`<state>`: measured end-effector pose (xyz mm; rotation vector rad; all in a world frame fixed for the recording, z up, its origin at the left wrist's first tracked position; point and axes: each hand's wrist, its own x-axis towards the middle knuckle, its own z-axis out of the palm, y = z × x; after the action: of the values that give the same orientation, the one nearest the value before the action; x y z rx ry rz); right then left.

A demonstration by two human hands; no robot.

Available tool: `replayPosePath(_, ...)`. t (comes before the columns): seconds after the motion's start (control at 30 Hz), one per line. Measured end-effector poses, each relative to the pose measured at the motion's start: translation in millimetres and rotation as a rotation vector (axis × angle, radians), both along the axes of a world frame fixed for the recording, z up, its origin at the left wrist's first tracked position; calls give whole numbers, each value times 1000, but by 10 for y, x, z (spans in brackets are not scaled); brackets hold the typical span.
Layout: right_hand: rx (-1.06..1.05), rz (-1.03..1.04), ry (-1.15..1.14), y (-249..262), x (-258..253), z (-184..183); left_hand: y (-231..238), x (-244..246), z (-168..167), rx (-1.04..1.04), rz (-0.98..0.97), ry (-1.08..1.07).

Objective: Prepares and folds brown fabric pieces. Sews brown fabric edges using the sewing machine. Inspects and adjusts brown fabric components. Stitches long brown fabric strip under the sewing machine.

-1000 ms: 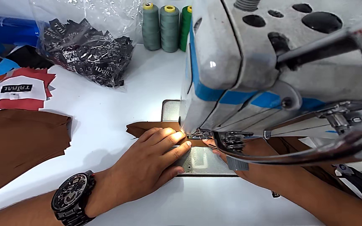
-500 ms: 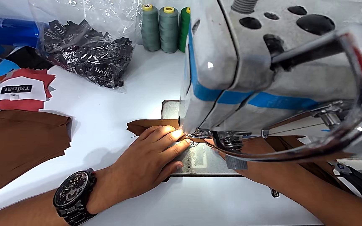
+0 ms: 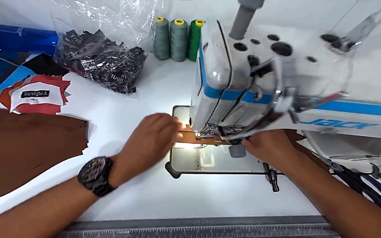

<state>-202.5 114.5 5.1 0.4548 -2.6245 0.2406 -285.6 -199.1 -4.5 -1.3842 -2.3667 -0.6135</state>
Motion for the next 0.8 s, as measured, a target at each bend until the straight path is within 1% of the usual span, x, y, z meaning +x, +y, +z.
replayPosePath(0.07, -36, -1, -105, -14, 8, 13, -122, -126, -59, -17, 56, -85)
replayPosePath(0.13, -66, 58, -146, -52, 42, 52, -266, -95, -71, -17, 35, -129)
replayPosePath(0.2, -62, 136, -206, -113, 206, 94, -451, 154, -12, -30, 13, -173)
replayPosePath(0.23, -72, 173, -239, -156, 322, 122, -569, 334, 50, -23, 16, -232)
replayPosePath(0.3, -141, 226, -300, -262, 651, 215, -836, 752, 218, 32, 36, -462)
replayPosePath(0.37, -316, 277, -402, -381, 1013, 321, -1125, 1143, 391, 143, 66, -784)
replayPosePath(0.43, -532, 296, -540, -528, 1391, 261, -1462, 1502, 358, 240, 69, -1024)
replayPosePath(0.5, -671, 257, -648, -724, 1699, -35, -1795, 1807, 91, 236, 97, -1136)
replayPosePath(0.53, -684, 217, -672, -840, 1809, -248, -1919, 1932, -112, 228, 132, -1164)
replayPosePath(0.6, -662, 107, -699, -1108, 1977, -703, -2076, 2155, -609, 252, 244, -1245)
replayPosePath(0.7, -604, -50, -709, -1425, 1968, -1344, -2152, 2284, -1289, 297, 416, -1309)
replayPosePath(0.77, -516, -90, -693, -1515, 1953, -1611, -2175, 2307, -1566, 258, 480, -1271)
replayPosePath(0.8, -439, -107, -660, -1518, 1960, -1627, -2173, 2285, -1616, 205, 504, -1223)
